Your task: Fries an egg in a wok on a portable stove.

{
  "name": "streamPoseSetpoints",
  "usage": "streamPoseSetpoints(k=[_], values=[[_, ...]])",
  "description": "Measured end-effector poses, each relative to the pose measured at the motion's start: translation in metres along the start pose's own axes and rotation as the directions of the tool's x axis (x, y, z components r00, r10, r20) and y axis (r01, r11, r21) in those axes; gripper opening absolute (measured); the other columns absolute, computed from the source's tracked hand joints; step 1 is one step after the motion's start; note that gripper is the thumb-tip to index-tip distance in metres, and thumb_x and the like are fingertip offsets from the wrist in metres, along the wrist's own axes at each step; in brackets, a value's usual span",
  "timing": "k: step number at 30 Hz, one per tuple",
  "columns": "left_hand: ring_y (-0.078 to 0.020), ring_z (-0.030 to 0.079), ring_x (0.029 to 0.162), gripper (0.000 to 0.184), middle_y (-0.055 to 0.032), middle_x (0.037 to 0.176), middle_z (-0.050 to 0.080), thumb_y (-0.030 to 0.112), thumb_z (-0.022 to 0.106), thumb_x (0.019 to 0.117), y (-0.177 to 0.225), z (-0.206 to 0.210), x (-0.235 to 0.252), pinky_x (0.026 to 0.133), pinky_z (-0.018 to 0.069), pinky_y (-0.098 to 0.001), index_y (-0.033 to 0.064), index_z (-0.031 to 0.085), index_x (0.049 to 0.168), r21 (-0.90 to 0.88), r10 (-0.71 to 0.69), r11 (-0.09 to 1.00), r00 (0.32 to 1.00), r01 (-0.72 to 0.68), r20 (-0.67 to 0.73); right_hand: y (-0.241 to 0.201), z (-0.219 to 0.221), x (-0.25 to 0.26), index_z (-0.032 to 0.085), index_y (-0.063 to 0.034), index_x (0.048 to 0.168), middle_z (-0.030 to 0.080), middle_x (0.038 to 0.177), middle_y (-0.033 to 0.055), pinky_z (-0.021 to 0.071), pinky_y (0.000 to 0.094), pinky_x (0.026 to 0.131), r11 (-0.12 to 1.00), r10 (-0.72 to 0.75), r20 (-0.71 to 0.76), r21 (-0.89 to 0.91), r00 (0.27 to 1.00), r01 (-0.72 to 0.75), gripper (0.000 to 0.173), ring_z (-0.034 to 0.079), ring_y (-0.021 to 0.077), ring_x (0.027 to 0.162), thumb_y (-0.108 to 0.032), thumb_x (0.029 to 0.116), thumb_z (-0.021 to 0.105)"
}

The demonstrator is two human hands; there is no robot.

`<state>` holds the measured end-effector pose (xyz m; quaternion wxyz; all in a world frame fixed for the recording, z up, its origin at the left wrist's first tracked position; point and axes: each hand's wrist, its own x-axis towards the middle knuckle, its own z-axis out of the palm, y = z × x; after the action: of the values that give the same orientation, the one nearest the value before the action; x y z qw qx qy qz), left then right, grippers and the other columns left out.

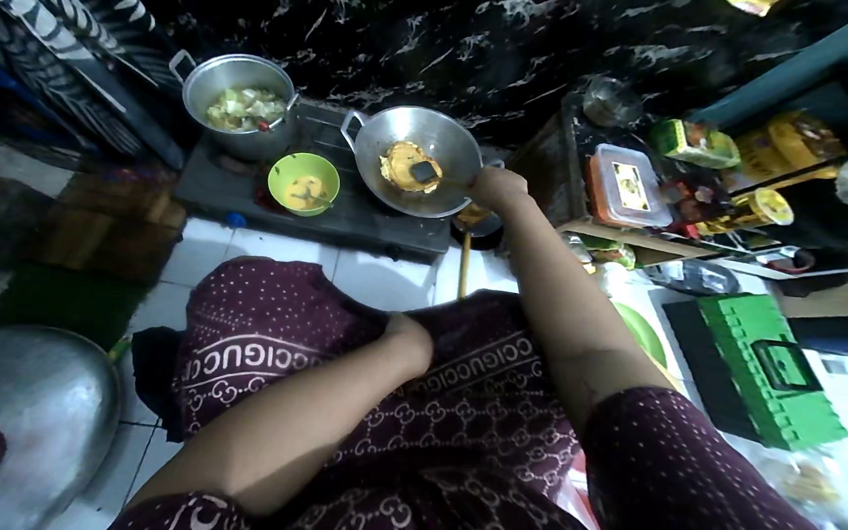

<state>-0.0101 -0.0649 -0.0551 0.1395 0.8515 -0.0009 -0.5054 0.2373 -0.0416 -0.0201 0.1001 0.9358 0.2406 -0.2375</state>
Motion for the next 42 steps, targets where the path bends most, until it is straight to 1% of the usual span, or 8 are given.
streamPoseSetpoints(k=[7, 11, 14, 19, 31, 34, 38, 42], values=[[-0.0413, 0.063, 0.116, 0.024, -0.0221, 0.121, 0.067, 0.013, 0.058, 0.0995, 0.000, 0.001, 0.002, 0.098, 0.0474, -0.0641, -0.0020, 0.068, 0.115, 0.007, -0.005, 1.000, 1.000, 0.005, -0.002, -0.006, 0.001, -0.002, 0.065, 0.0033, 0.127, 0.063, 0.134, 0.0272, 0.0439, 0.0700, 0.101, 0.999, -0.044, 0.064, 0.002, 0.997, 0.044, 0.045, 0.059, 0.0449, 0.128, -0.034, 0.1097, 0.047], [-0.0412, 0.063, 0.116, 0.024, -0.0217, 0.120, 0.067, 0.015, 0.060, 0.0985, 0.000, 0.000, 0.003, 0.098, 0.0471, -0.0643, -0.0015, 0.068, 0.114, 0.012, -0.009, 1.000, 1.000, 0.009, 0.007, -0.007, -0.007, -0.003, 0.067, 0.0062, 0.120, 0.063, 0.131, 0.0285, 0.0437, 0.0702, 0.101, 0.987, -0.137, 0.125, -0.065, 0.983, 0.146, 0.044, 0.059, 0.0453, 0.127, -0.032, 0.1104, 0.047], [-0.0414, 0.063, 0.116, 0.025, -0.0220, 0.120, 0.067, 0.016, 0.061, 0.0980, -0.001, 0.000, 0.001, 0.099, 0.0465, -0.0642, -0.0011, 0.068, 0.115, 0.008, -0.002, 1.000, 1.000, 0.002, 0.000, -0.005, -0.008, -0.003, 0.069, 0.0033, 0.115, 0.066, 0.125, 0.0273, 0.0449, 0.0703, 0.098, 0.992, -0.122, 0.088, -0.016, 0.989, 0.124, 0.039, 0.061, 0.0458, 0.122, -0.031, 0.1078, 0.052], [-0.0420, 0.063, 0.115, 0.023, -0.0226, 0.119, 0.068, 0.013, 0.059, 0.0989, 0.000, 0.001, -0.002, 0.098, 0.0470, -0.0646, -0.0026, 0.068, 0.114, 0.004, 0.015, 1.000, 1.000, -0.015, -0.007, -0.015, 0.003, -0.002, 0.069, -0.0012, 0.125, 0.066, 0.129, 0.0255, 0.0454, 0.0689, 0.100, 0.992, -0.107, 0.040, 0.071, 0.993, 0.104, 0.040, 0.061, 0.0438, 0.125, -0.032, 0.1095, 0.049], [-0.0419, 0.063, 0.116, 0.023, -0.0228, 0.119, 0.067, 0.011, 0.059, 0.0991, -0.001, 0.000, -0.001, 0.099, 0.0467, -0.0640, -0.0021, 0.068, 0.115, -0.005, -0.011, 1.000, 1.000, 0.011, 0.007, -0.023, 0.020, 0.012, 0.065, 0.0033, 0.123, 0.065, 0.128, 0.0261, 0.0467, 0.0655, 0.101, 0.984, -0.169, 0.092, 0.072, 0.981, 0.163, 0.037, 0.062, 0.0419, 0.124, -0.026, 0.1098, 0.047], [-0.0420, 0.063, 0.116, 0.023, -0.0230, 0.119, 0.067, 0.011, 0.058, 0.0990, -0.001, 0.000, 0.000, 0.099, 0.0469, -0.0639, -0.0023, 0.068, 0.115, 0.000, -0.007, 1.000, 1.000, 0.007, 0.007, -0.023, 0.016, 0.011, 0.066, 0.0035, 0.121, 0.066, 0.126, 0.0262, 0.0473, 0.0671, 0.098, 0.988, -0.152, 0.080, 0.045, 0.985, 0.149, 0.036, 0.063, 0.0429, 0.122, -0.026, 0.1088, 0.048], [-0.0420, 0.063, 0.115, 0.023, -0.0227, 0.119, 0.067, 0.011, 0.058, 0.0988, 0.000, 0.001, 0.000, 0.099, 0.0465, -0.0642, -0.0019, 0.067, 0.116, 0.006, -0.003, 1.000, 1.000, 0.003, 0.004, -0.024, 0.010, 0.008, 0.069, -0.0033, 0.122, 0.067, 0.127, 0.0237, 0.0476, 0.0679, 0.097, 0.994, -0.110, 0.051, 0.018, 0.993, 0.109, 0.034, 0.063, 0.0428, 0.123, -0.028, 0.1069, 0.051], [-0.0455, 0.062, 0.116, 0.023, -0.0263, 0.121, 0.065, 0.008, 0.053, 0.1020, -0.003, 0.000, 0.009, 0.097, 0.0474, -0.0649, -0.0034, 0.063, 0.119, 0.020, -0.016, 1.000, 1.000, 0.016, -0.006, -0.028, 0.011, 0.004, 0.068, -0.0018, 0.123, 0.067, 0.129, 0.0240, 0.0479, 0.0688, 0.096, 0.998, -0.057, 0.024, 0.028, 0.998, 0.056, 0.034, 0.062, 0.0434, 0.124, -0.027, 0.1060, 0.052]])
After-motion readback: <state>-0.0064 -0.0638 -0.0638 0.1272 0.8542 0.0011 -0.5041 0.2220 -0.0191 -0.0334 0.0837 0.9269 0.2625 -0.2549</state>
